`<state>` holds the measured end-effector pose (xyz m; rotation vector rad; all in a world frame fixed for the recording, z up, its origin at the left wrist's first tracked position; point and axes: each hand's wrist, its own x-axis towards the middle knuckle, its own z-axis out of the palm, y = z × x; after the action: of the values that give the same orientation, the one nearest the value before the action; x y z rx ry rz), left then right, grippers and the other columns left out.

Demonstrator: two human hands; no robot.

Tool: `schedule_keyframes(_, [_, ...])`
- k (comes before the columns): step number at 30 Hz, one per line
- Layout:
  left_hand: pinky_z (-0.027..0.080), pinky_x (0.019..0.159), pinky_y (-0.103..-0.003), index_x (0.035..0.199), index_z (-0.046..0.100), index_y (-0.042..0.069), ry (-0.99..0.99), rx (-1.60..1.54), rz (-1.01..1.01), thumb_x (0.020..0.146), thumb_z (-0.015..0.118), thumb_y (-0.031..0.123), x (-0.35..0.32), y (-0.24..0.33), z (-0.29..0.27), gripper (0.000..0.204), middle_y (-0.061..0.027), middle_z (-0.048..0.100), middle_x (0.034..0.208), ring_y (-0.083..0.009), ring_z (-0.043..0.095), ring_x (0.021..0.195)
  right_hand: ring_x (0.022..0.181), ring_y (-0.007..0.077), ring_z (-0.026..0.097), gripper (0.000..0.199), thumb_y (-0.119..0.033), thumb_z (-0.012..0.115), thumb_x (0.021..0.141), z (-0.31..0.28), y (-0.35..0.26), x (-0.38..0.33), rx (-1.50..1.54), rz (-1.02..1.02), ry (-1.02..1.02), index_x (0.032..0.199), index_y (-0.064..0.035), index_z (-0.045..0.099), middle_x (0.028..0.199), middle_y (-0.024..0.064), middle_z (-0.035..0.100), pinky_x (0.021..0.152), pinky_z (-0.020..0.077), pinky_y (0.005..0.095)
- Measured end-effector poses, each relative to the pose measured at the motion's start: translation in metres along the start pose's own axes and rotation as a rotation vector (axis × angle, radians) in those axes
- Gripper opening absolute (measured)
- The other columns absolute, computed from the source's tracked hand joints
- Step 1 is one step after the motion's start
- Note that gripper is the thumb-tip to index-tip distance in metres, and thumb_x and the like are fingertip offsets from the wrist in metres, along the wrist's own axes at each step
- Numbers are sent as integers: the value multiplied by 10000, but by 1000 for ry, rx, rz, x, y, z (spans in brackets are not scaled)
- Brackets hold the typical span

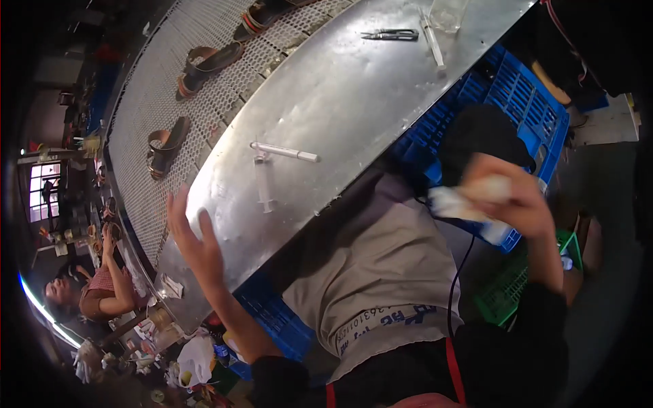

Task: Cleaning and inspecting sandals on a production line conveyor.

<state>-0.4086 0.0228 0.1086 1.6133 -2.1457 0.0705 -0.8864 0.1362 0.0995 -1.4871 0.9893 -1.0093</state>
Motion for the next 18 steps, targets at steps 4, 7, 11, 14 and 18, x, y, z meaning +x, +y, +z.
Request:
schedule_keyframes(4, [289,1226,-525,1361,625,75,-28,-80,82,917,633,1,-42,82,1,450,-127,626,1426,-413,435,1455,594,211,647,322,-170,877,781,1,39,-212,706,345,590,956,-4,663,705,133,660,555,523,316])
schedule_keyframes(7, [303,1198,-637,1164,745,108,-48,-148,258,820,654,-29,-51,127,11,382,-93,714,1284,-407,497,1400,656,294,699,278,-16,817,772,28,81,-304,896,424,373,1046,5,773,821,245,701,567,559,393])
schedule_keyframes(11, [290,1195,-647,1151,768,169,-154,-222,383,847,707,81,-43,153,43,322,-29,704,1312,-363,521,1363,655,209,658,184,-75,728,788,70,140,-389,897,1422,190,942,24,748,829,100,710,633,513,343])
schedule_keyframes(14, [287,1190,-652,1165,769,179,-240,-144,421,851,714,97,-32,171,46,329,-24,701,1322,-351,528,1360,698,204,676,280,-105,689,835,128,235,-456,1550,1194,316,1087,9,732,882,103,728,678,521,332])
schedule_keyframes(18, [241,1211,-651,1214,762,195,-343,-23,479,866,703,154,-13,198,68,356,-18,678,1385,-317,524,1405,826,237,718,362,-101,654,862,209,309,-444,1807,718,496,1210,-7,692,979,133,747,754,546,360])
